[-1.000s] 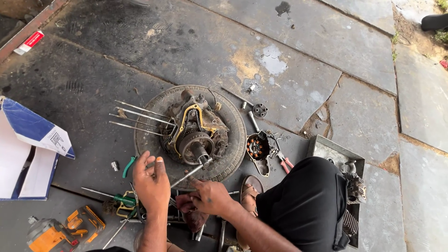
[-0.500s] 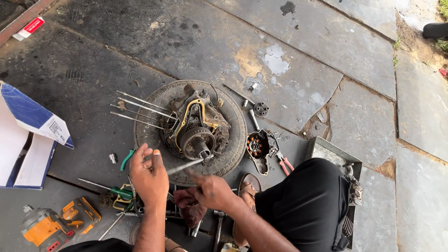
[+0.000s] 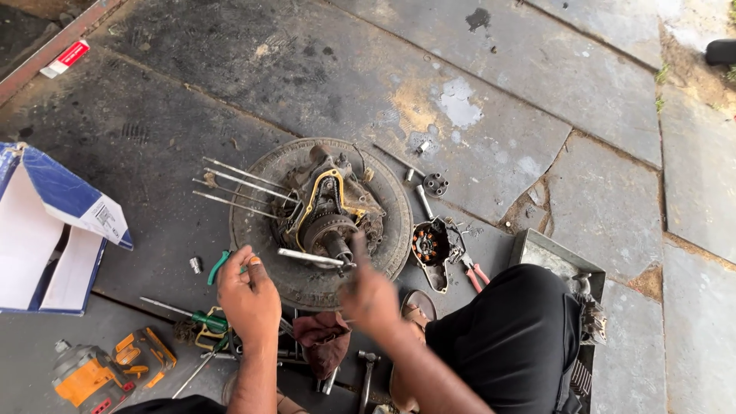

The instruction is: The person sits on the ground working on a scooter engine assembly resting on a tire. They use a cordless impact driver on the engine's pulley nut, hold the assembly with a wrench, and then drive a shaft out of the hub using a hammer and a metal punch.

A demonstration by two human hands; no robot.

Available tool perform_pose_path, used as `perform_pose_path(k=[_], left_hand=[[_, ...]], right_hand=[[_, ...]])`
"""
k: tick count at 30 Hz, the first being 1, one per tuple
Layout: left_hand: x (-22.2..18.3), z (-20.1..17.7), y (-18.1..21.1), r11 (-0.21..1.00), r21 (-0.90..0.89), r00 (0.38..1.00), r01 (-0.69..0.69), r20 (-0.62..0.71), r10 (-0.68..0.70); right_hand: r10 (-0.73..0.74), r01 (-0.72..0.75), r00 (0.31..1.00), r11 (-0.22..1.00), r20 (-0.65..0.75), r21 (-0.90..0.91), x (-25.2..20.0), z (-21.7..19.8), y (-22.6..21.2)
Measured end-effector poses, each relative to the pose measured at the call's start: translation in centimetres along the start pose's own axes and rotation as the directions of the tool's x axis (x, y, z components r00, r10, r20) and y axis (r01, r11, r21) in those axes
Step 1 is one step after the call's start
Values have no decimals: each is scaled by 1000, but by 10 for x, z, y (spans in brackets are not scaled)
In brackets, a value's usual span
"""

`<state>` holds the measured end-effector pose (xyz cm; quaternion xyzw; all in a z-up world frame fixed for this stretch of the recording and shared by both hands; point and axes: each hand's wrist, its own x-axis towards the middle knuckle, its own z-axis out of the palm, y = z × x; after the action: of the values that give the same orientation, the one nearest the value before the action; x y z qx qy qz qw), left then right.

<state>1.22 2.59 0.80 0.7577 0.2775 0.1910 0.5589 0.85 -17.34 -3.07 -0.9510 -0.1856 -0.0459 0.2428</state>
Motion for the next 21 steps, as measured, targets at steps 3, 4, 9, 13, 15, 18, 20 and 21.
perform_pose_path(k=[3, 4, 9, 13, 15, 18, 20, 21], left_hand=[[0, 0, -4, 999, 43, 1000, -6, 2, 5], [0, 0, -6, 999, 41, 1000, -10, 2, 10], [0, 5, 1, 998, -39, 999, -40, -7, 40], [0, 4, 1, 999, -13, 999, -52, 6, 52], [3, 2, -7, 999, -33, 999, -31, -17, 30], [1, -7, 0, 998, -56, 999, -10, -31, 8], [-4, -9, -3, 999, -37, 999, -7, -39, 6], [-1, -11, -2, 1000, -10, 999, -18, -38, 17]], right_hand=[[498, -492, 844, 867, 202, -80, 18, -35, 13], [498, -492, 845, 867, 197, -78, 11, -17, 21], [200, -222, 883, 975, 425, 3, -11, 34, 27], [-81, 40, 938, 991, 338, 128, 12, -27, -30], [39, -43, 828, 999, 560, -6, 24, -35, -44], [187, -196, 956, 980, 225, 17, 39, -31, -23], [376, -374, 869, 925, 322, -71, 37, -33, 9], [554, -536, 738, 828, 386, -164, 40, -32, 23]])
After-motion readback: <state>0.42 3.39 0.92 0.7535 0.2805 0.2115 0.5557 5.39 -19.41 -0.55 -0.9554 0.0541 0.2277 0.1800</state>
